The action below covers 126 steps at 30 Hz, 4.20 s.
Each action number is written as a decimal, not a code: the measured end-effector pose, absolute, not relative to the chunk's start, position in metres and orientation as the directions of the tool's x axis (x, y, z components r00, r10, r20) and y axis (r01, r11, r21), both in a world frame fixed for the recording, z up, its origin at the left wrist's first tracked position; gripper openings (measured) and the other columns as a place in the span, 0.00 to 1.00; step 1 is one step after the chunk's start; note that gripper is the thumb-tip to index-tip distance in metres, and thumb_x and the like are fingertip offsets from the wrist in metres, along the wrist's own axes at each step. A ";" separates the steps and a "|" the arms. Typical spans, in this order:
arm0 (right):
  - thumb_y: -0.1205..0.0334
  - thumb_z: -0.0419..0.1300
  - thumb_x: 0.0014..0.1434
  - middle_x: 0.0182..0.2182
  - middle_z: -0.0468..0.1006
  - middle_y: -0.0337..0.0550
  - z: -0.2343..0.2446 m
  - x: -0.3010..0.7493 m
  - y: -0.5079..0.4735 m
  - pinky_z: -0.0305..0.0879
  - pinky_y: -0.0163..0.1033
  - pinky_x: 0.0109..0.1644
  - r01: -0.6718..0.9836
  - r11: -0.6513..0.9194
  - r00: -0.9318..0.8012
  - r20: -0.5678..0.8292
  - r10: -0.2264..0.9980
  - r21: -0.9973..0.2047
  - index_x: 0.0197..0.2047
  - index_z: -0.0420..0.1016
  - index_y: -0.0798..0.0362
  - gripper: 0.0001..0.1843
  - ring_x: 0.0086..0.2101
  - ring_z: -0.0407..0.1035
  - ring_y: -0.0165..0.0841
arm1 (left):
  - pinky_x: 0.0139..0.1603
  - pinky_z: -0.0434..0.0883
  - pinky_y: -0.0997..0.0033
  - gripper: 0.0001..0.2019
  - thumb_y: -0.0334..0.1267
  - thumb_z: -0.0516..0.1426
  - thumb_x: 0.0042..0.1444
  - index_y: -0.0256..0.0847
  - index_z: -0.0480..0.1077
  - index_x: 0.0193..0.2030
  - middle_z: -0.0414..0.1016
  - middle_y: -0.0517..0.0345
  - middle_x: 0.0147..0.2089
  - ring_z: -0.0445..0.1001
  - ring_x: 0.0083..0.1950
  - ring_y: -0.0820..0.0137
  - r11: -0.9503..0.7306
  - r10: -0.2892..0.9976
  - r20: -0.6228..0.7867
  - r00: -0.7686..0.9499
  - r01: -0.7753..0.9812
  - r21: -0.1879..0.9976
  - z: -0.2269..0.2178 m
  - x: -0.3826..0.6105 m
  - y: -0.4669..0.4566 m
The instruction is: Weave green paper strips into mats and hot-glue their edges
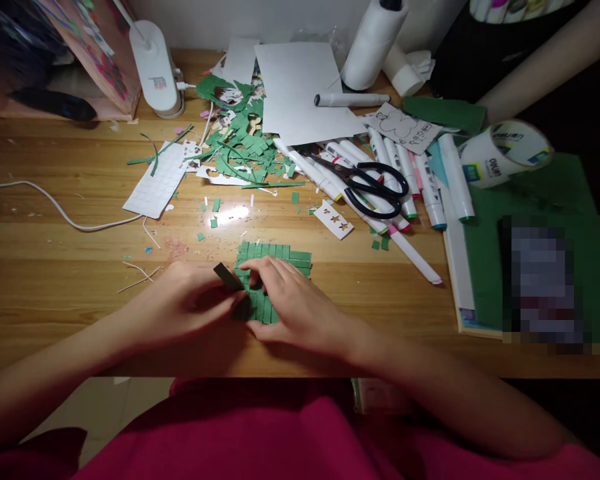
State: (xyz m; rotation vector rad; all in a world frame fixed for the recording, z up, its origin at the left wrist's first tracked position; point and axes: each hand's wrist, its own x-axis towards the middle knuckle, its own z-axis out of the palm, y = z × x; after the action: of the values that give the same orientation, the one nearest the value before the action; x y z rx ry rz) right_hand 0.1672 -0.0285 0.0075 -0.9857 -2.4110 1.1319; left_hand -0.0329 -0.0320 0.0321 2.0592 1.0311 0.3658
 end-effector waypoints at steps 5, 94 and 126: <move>0.69 0.59 0.53 0.39 0.71 0.46 0.009 0.166 -0.026 0.65 0.40 0.42 0.435 0.467 -0.708 0.028 0.705 -0.770 0.48 0.64 0.54 0.18 0.40 0.66 0.36 | 0.23 0.58 0.78 0.08 0.28 0.51 0.55 0.35 0.69 0.28 0.69 0.62 0.23 0.63 0.22 0.78 -0.343 0.783 -0.123 0.610 0.588 0.733 0.032 -0.034 -0.031; 0.62 0.63 0.51 0.46 0.69 0.52 0.018 0.183 -0.019 0.56 0.51 0.59 0.497 0.673 -0.786 0.044 0.616 -0.548 0.35 0.69 0.54 0.08 0.55 0.54 0.45 | 0.42 0.68 0.68 0.07 0.30 0.51 0.59 0.38 0.67 0.44 0.67 0.52 0.44 0.68 0.44 0.68 -0.421 0.718 -0.113 0.687 0.558 0.715 0.023 -0.030 -0.035; 0.70 0.58 0.55 0.39 0.74 0.47 0.014 0.175 -0.023 0.63 0.49 0.52 0.446 0.616 -0.728 0.137 0.672 -0.650 0.31 0.69 0.52 0.04 0.49 0.61 0.41 | 0.36 0.67 0.73 0.13 0.23 0.50 0.53 0.39 0.71 0.40 0.70 0.56 0.39 0.70 0.38 0.71 -0.397 0.753 -0.110 0.649 0.582 0.710 0.021 -0.041 -0.030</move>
State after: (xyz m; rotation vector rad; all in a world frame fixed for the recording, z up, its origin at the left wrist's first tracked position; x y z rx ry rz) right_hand 0.1751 -0.0233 0.0141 -0.8947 -2.4740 0.8496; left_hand -0.0407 -0.0305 0.0207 2.1215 1.0325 0.2939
